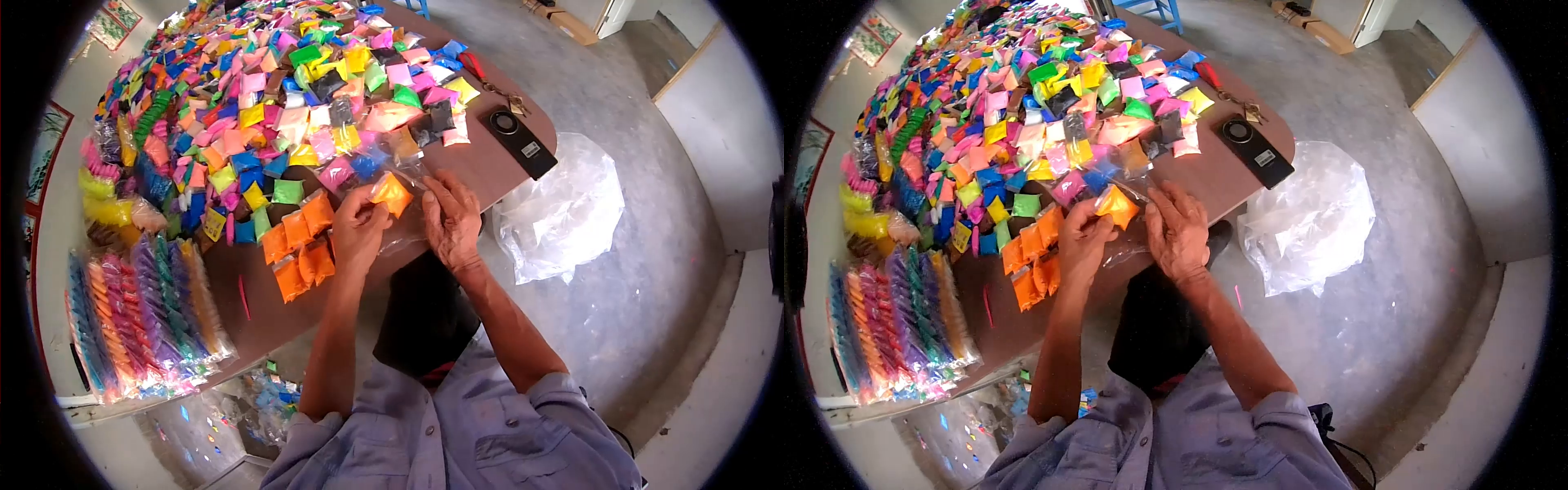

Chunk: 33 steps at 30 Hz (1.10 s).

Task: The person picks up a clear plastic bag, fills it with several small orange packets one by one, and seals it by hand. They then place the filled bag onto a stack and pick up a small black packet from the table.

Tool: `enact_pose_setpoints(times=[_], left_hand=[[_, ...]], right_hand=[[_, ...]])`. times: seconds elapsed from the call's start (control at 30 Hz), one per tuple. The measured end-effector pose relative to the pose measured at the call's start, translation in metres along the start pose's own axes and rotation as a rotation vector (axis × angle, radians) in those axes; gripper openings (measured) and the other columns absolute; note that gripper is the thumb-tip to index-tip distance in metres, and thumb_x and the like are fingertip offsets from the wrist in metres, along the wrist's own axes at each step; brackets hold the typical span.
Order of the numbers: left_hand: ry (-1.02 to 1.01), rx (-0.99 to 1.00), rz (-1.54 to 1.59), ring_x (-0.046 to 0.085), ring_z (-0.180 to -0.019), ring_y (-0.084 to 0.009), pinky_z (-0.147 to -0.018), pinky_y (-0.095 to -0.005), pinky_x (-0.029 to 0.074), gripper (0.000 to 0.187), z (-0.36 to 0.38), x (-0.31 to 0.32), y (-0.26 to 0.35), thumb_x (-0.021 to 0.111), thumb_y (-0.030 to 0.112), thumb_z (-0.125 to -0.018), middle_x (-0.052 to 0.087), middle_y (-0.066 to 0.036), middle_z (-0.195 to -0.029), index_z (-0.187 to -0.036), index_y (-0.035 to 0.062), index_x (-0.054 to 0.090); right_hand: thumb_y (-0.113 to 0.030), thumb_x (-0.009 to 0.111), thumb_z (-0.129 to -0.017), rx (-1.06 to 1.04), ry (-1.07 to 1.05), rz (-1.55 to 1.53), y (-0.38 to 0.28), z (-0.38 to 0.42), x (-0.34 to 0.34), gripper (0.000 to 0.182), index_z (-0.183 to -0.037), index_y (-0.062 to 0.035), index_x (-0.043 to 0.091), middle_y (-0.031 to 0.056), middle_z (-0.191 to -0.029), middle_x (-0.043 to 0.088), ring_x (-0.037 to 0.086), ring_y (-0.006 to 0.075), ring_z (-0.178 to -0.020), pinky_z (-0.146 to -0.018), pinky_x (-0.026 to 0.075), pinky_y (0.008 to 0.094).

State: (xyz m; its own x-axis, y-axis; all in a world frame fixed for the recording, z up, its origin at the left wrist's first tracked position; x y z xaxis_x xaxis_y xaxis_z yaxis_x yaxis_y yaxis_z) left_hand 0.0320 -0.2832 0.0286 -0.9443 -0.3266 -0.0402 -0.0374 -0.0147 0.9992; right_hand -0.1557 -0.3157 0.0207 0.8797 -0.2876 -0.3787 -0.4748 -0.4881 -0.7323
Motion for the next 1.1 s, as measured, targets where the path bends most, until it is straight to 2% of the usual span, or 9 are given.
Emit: enact_pose_setpoints(times=[0.23,0.33,0.43,0.53,0.6,0.77,0.93,1.03,1.1], left_hand=[[-0.060,0.056,-0.163,0.071,-0.095,-0.0107,-0.081,-0.0279,0.061,0.018,0.003,0.019,-0.008,0.075,0.001,-0.098,0.073,-0.004,-0.108,-0.115,-0.0005,0.067],[-0.090,0.163,-0.300,0.072,-0.090,-0.0175,-0.080,-0.0323,0.059,0.018,0.005,0.025,-0.009,0.076,0.000,-0.095,0.072,-0.009,-0.103,-0.110,0.0007,0.066],[-0.126,0.466,-0.670,0.071,-0.098,-0.0405,-0.085,-0.0436,0.060,0.018,0.012,0.032,0.007,0.075,0.003,-0.094,0.071,-0.021,-0.108,-0.110,0.0012,0.067],[-0.139,0.547,-0.672,0.072,-0.102,-0.0386,-0.082,-0.0426,0.061,0.020,0.017,0.035,0.017,0.074,0.008,-0.098,0.071,-0.022,-0.110,-0.116,0.0009,0.070],[-0.137,0.547,-0.662,0.073,-0.102,-0.0378,-0.080,-0.0406,0.062,0.021,0.016,0.033,0.014,0.073,0.009,-0.100,0.071,-0.022,-0.111,-0.119,0.0007,0.071],[-0.167,0.459,-0.696,0.076,-0.101,-0.0322,-0.076,-0.0343,0.063,0.022,0.012,0.028,0.014,0.071,0.012,-0.104,0.072,-0.020,-0.111,-0.123,-0.0001,0.073],[-0.206,0.473,-0.635,0.076,-0.101,-0.0323,-0.088,-0.0404,0.064,0.027,0.008,0.035,0.009,0.077,0.010,-0.100,0.078,-0.018,-0.114,-0.125,0.0008,0.074],[-0.251,0.543,-0.714,0.076,-0.105,-0.0336,-0.095,-0.0435,0.062,0.028,0.007,0.043,0.009,0.077,0.006,-0.098,0.078,-0.017,-0.118,-0.125,0.0020,0.075],[-0.252,0.533,-0.694,0.076,-0.107,-0.0339,-0.097,-0.0440,0.061,0.027,0.007,0.047,0.007,0.077,0.005,-0.098,0.078,-0.017,-0.119,-0.125,0.0025,0.075]], right_hand=[[-0.014,0.072,-0.100,0.007,0.005,0.028,0.001,0.001,0.004,0.026,-0.125,-0.0068,0.080,0.0193,-0.129,0.075,0.070,0.0392,-0.114,-0.105,0.052,0.0467],[-0.015,0.070,-0.102,0.005,-0.004,0.037,-0.001,-0.001,0.003,0.026,-0.124,-0.0054,0.080,0.0197,-0.130,0.075,0.070,0.0386,-0.116,-0.106,0.051,0.0461],[-0.016,0.068,-0.104,0.016,-0.026,0.020,-0.001,-0.001,-0.001,0.027,-0.125,-0.0039,0.079,0.0204,-0.130,0.075,0.070,0.0391,-0.116,-0.106,0.051,0.0454],[-0.016,0.066,-0.105,0.011,-0.058,-0.067,0.003,-0.002,-0.008,0.029,-0.128,-0.0024,0.077,0.0217,-0.129,0.074,0.070,0.0404,-0.114,-0.106,0.050,0.0450],[-0.015,0.064,-0.106,0.187,-0.069,-0.255,0.011,-0.003,-0.016,0.031,-0.131,-0.0014,0.074,0.0229,-0.126,0.074,0.070,0.0410,-0.114,-0.107,0.049,0.0453],[-0.012,0.062,-0.106,0.051,-0.093,0.026,0.022,-0.003,-0.033,0.031,-0.133,-0.0027,0.073,0.0228,-0.124,0.075,0.071,0.0372,-0.113,-0.111,0.045,0.0465],[-0.011,0.064,-0.105,0.018,-0.099,0.069,0.022,0.002,-0.025,0.029,-0.132,-0.0056,0.074,0.0181,-0.119,0.078,0.073,0.0319,-0.109,-0.112,0.043,0.0448],[-0.009,0.066,-0.106,0.059,-0.080,0.040,0.017,0.003,-0.027,0.027,-0.130,-0.0052,0.077,0.0146,-0.114,0.079,0.070,0.0329,-0.106,-0.103,0.052,0.0401],[-0.013,0.067,-0.106,0.117,-0.077,-0.026,0.019,0.005,-0.025,0.026,-0.130,-0.0059,0.076,0.0129,-0.109,0.080,0.074,0.0277,-0.103,-0.108,0.045,0.0408]])
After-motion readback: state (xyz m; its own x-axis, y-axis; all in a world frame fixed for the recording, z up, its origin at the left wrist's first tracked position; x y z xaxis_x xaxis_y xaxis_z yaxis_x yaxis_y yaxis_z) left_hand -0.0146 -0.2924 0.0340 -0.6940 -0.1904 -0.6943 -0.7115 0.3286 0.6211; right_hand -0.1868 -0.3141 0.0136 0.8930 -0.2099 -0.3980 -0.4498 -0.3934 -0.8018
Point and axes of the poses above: each hand's wrist, its own z-axis away from the middle knuckle, its own x-axis out of the palm, y = z × x, the point moved 4 cm from there along -z, towards the middle knuckle
